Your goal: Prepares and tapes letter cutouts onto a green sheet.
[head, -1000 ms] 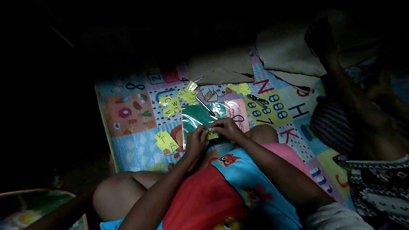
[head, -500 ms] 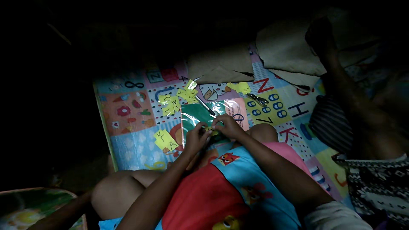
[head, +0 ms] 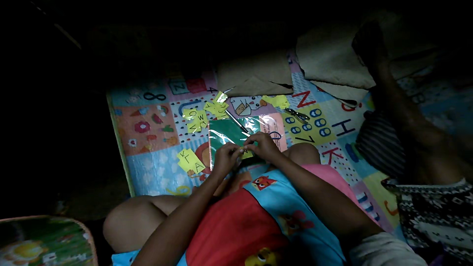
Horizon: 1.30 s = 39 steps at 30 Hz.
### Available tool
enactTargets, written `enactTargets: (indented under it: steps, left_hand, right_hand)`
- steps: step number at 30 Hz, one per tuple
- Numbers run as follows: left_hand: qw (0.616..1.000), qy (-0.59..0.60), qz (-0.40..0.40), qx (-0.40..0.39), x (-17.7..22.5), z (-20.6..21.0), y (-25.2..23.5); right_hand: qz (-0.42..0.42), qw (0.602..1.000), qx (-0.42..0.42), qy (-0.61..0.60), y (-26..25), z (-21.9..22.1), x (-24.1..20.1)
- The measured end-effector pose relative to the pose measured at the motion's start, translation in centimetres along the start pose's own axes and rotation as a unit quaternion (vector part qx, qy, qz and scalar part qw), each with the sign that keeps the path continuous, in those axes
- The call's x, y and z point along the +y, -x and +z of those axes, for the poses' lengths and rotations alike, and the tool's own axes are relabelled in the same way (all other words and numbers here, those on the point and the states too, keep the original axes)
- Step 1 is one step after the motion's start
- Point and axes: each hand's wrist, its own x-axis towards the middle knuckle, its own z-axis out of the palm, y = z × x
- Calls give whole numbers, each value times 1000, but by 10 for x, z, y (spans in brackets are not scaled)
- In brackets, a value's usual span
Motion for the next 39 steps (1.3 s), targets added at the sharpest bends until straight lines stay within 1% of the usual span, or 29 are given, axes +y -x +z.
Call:
enactTargets:
  steps: [3, 6, 12, 16, 19, 22, 25, 29, 34, 39]
  left_hand:
    - [1000, 15, -5, -13, 0, -3, 0]
    - [999, 26, 8, -27, -2, -5, -1]
    - [998, 60, 3, -37, -4, -8, -1]
    - [997, 65, 7, -32, -10, -7, -2]
    - [998, 62, 0, -32, -8, -8, -3]
    - [998, 62, 3, -17, -8, -6, -4]
    - [999, 39, -19, -9, -3, -3, -5]
    - [999, 19, -35, -12, 0, -4, -5]
    - [998, 46, -9, -49, -8, -8, -5]
    - [997, 53, -34, -54, -4, -7, -6]
  right_hand:
    - [13, 1000, -10, -12, -1, -2, -2]
    - [12, 998, -28, -46, -2, -3, 1]
    - [75, 983, -79, -151, -4, -3, 3]
    - [102, 970, -108, -194, -4, 0, 5]
    - [101, 974, -94, -177, -5, -1, 5]
    - [87, 985, -74, -129, -7, -1, 6]
    - [94, 989, -70, -90, -9, -1, 3]
    - [101, 989, -68, -85, -10, 1, 3]
    - [88, 975, -107, -173, -8, -5, 13]
    - [128, 952, -120, -249, -9, -2, 12]
